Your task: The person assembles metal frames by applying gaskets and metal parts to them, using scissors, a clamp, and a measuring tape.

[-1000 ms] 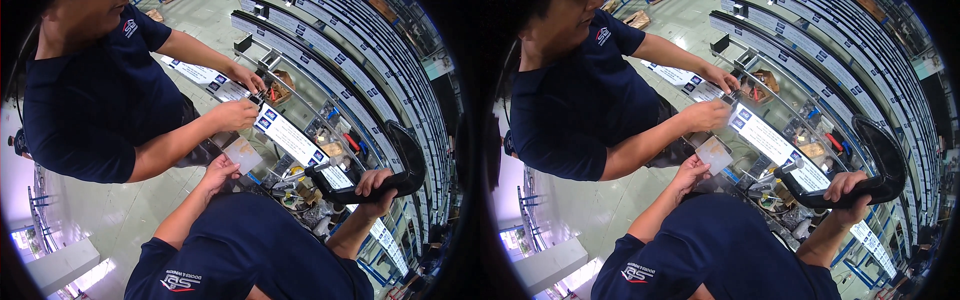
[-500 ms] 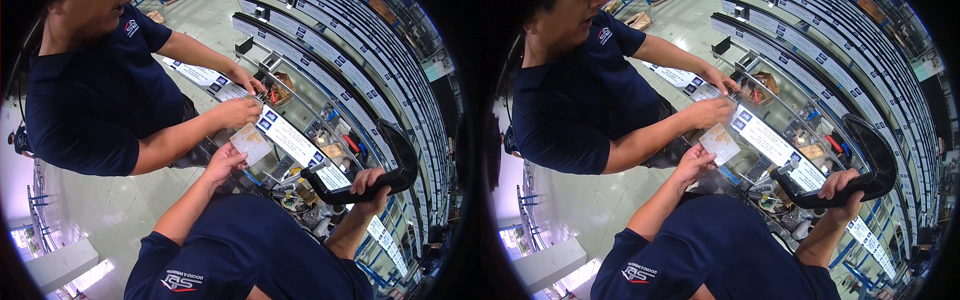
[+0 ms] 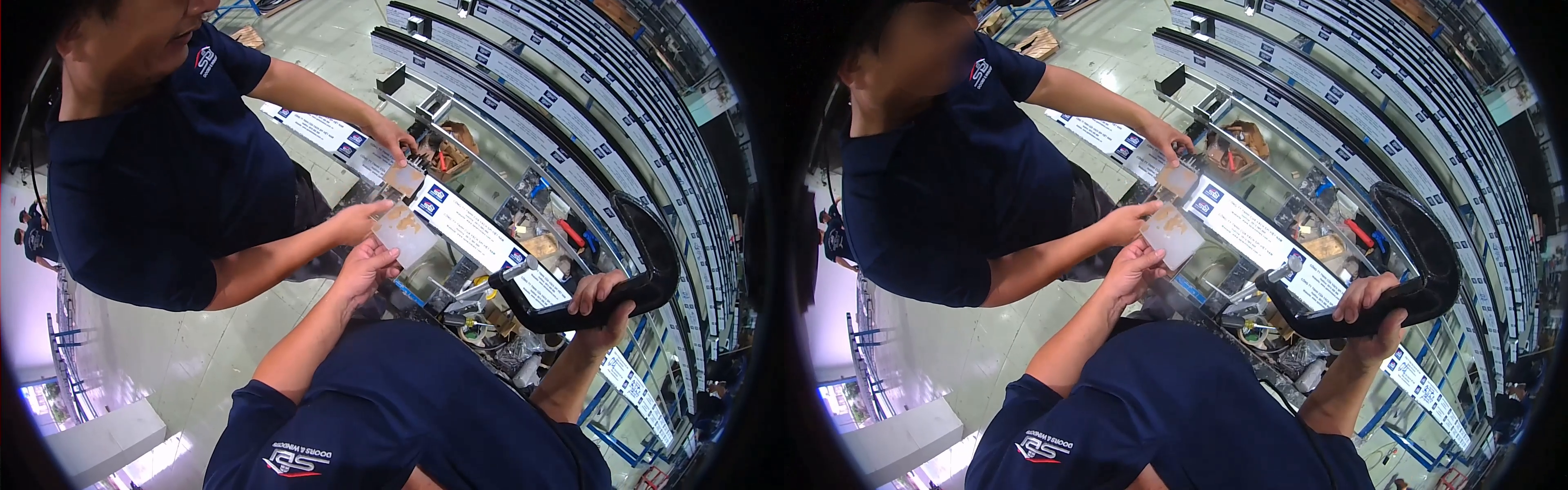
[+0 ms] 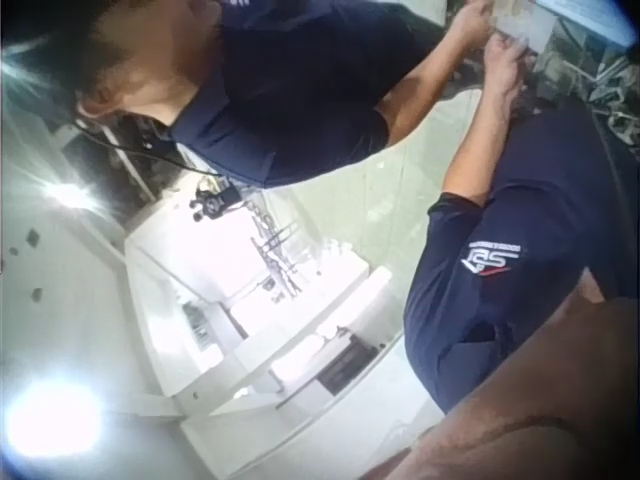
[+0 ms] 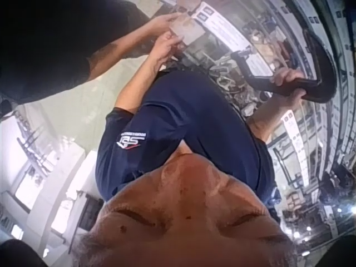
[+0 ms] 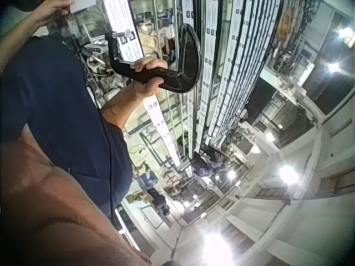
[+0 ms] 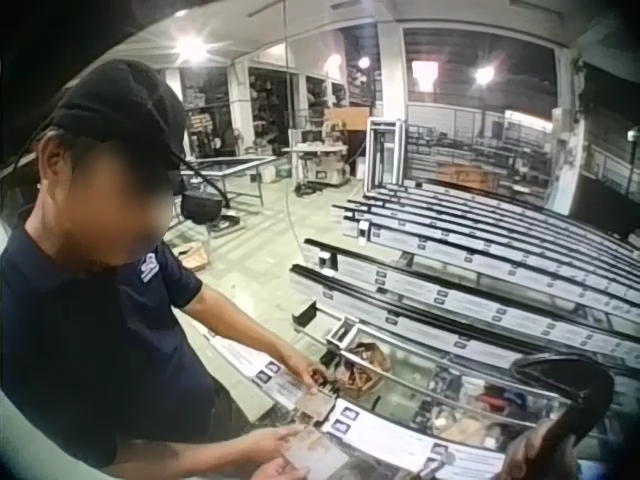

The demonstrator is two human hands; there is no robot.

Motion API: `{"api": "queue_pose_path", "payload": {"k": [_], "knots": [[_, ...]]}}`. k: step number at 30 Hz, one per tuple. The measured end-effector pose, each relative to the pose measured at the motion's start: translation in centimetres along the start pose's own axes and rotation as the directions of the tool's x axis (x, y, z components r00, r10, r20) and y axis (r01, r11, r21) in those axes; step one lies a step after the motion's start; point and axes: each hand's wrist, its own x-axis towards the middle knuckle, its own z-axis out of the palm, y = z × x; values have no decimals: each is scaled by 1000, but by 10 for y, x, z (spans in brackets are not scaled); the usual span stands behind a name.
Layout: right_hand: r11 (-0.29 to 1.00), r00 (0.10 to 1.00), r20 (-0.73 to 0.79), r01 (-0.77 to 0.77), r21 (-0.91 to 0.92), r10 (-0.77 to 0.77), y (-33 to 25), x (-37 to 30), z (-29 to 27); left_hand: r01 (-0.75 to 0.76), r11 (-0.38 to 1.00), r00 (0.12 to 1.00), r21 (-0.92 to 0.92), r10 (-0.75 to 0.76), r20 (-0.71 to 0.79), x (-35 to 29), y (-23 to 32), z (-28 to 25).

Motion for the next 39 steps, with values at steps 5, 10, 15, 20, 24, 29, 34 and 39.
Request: {"api": "queue_pose_path", "payload": {"k": [5,10,15,20,24,29,34,39], "knots": [[1000,999,26,29,6,-29,4,1,-2,24,1000,1000,-9,-24,-9,-6,-12,-9],[999,998,39,48,-16,-47,3,5,-4,-17,995,1000,-94,18,14,-8,-6,-7],[994,991,77,107,-20,-105,-15,18,-6,-28,998,999,-49,29,15,-13,-2,9],[988,989,56,138,-65,-135,-19,17,2,-115,978,967,175,151,-207,25,7,21],[992,992,64,115,-45,-112,-16,13,4,-162,982,944,97,183,-275,49,21,22],[995,993,62,99,-32,-97,-17,4,-4,-185,978,971,94,197,-138,30,13,28],[996,995,65,82,-34,-80,-13,-1,-11,-81,973,995,214,93,-46,8,0,49],[992,993,43,109,-58,-107,-13,-2,-5,-87,940,993,330,109,-48,-13,-28,63]]}}
